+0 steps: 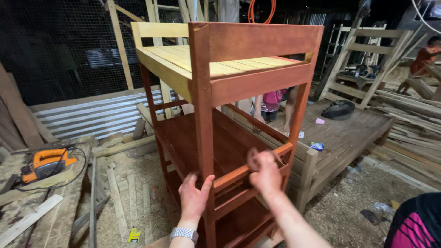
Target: The person wipes a reddish stain or finish onto a wooden chair-style frame using a cloth, working over the rails, seat slats and legs, then rotates the piece to treat the top surfaces and edges of the upper shelf.
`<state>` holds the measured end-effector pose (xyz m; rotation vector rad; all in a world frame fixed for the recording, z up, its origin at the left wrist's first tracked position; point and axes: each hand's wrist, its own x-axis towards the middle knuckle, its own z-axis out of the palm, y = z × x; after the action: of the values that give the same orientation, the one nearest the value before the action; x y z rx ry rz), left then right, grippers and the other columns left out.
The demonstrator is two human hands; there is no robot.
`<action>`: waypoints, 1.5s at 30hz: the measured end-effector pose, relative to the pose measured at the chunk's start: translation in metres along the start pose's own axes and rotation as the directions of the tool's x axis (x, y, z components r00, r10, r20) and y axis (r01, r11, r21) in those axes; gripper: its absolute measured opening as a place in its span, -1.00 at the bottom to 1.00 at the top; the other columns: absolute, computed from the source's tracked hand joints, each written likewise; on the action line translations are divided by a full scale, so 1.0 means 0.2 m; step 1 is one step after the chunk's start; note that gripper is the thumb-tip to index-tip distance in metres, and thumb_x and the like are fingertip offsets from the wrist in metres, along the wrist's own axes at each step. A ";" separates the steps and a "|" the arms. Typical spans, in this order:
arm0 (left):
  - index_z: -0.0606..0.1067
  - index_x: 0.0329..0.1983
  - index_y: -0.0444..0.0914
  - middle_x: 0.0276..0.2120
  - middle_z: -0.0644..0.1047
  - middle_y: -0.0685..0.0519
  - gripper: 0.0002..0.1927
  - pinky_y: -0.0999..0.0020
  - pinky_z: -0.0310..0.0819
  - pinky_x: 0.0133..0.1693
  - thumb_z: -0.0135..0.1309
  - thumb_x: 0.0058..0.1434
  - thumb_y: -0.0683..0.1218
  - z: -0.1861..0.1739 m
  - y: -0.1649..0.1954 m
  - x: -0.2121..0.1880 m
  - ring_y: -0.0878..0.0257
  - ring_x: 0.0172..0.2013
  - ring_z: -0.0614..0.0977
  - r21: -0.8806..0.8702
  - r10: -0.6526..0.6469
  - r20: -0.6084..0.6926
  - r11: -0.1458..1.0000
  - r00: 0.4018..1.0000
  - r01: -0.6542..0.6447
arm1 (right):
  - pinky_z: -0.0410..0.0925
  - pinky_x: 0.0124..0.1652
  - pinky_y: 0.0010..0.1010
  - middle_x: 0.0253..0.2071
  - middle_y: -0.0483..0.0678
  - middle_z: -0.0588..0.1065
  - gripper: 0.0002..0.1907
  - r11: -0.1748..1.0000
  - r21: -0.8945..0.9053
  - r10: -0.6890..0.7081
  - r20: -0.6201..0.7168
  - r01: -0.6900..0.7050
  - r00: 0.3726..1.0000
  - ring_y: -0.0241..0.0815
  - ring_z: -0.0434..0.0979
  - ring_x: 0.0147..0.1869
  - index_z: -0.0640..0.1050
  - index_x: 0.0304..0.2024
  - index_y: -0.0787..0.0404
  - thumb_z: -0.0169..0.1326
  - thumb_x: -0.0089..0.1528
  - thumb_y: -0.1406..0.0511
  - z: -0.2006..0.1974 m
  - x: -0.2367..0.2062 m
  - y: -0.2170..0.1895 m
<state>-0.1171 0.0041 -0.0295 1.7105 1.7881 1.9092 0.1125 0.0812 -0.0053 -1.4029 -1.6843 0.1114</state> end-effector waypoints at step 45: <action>0.60 -0.19 -0.32 -0.17 0.64 -0.17 -0.42 0.12 0.53 -0.03 0.27 0.06 0.28 0.10 -0.01 -0.01 -0.14 -0.09 0.65 0.049 -0.130 0.052 0.991 0.990 0.128 | 0.29 0.16 -0.20 0.08 0.10 0.49 -0.51 0.820 0.550 -0.246 0.090 0.157 0.965 0.06 0.44 0.22 0.51 0.00 0.28 0.18 -0.02 0.47 0.25 -0.31 -0.09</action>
<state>-0.1051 0.0176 -0.0372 1.6003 1.8856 1.7675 0.0609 0.0467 -0.0594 -0.8003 -1.7392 0.5476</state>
